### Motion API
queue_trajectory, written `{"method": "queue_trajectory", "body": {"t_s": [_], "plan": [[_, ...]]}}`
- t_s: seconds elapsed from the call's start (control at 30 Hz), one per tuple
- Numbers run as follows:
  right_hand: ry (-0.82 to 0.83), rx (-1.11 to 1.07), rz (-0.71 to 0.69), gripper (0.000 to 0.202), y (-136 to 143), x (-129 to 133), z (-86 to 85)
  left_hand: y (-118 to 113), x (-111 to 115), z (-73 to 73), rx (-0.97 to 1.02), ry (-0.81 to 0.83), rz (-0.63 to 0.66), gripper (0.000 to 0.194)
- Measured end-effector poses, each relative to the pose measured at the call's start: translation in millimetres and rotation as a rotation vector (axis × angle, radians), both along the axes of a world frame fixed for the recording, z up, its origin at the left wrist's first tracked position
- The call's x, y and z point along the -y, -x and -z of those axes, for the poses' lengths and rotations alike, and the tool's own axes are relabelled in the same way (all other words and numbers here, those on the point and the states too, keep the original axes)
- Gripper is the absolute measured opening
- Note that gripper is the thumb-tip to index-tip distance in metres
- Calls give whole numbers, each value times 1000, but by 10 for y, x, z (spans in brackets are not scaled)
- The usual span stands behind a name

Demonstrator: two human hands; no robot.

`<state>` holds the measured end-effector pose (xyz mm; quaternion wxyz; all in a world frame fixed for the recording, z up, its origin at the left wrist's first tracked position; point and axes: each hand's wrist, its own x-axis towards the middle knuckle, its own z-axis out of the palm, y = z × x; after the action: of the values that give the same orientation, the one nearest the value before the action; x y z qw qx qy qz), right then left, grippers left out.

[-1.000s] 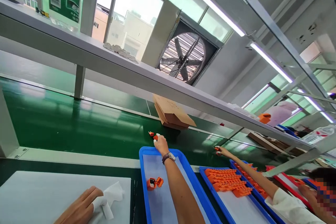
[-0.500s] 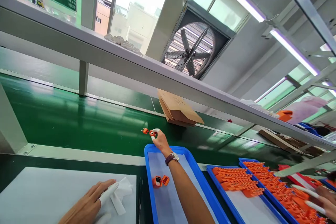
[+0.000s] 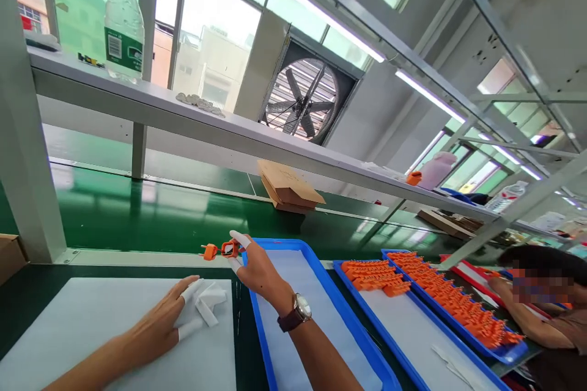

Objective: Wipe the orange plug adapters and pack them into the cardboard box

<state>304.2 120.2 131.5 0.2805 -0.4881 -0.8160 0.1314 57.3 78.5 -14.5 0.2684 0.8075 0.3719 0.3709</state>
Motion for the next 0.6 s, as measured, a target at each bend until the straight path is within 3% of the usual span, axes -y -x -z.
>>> {"method": "queue_trajectory", "body": {"t_s": [0.17,0.3,0.4,0.6], "plan": [[12,-139,-46,52,453,659,-90,149,74,-527,157,367,120,58],[1,-295,-178,44,757,917,77,345,294,-831,609,644,173,64],[-33,-346,-280,41,948,940,291,506,471,-826,751,773,75,63],[-153,-122,-336,37,1156,843,660,696,617,-620,695,794,-83,49]]}}
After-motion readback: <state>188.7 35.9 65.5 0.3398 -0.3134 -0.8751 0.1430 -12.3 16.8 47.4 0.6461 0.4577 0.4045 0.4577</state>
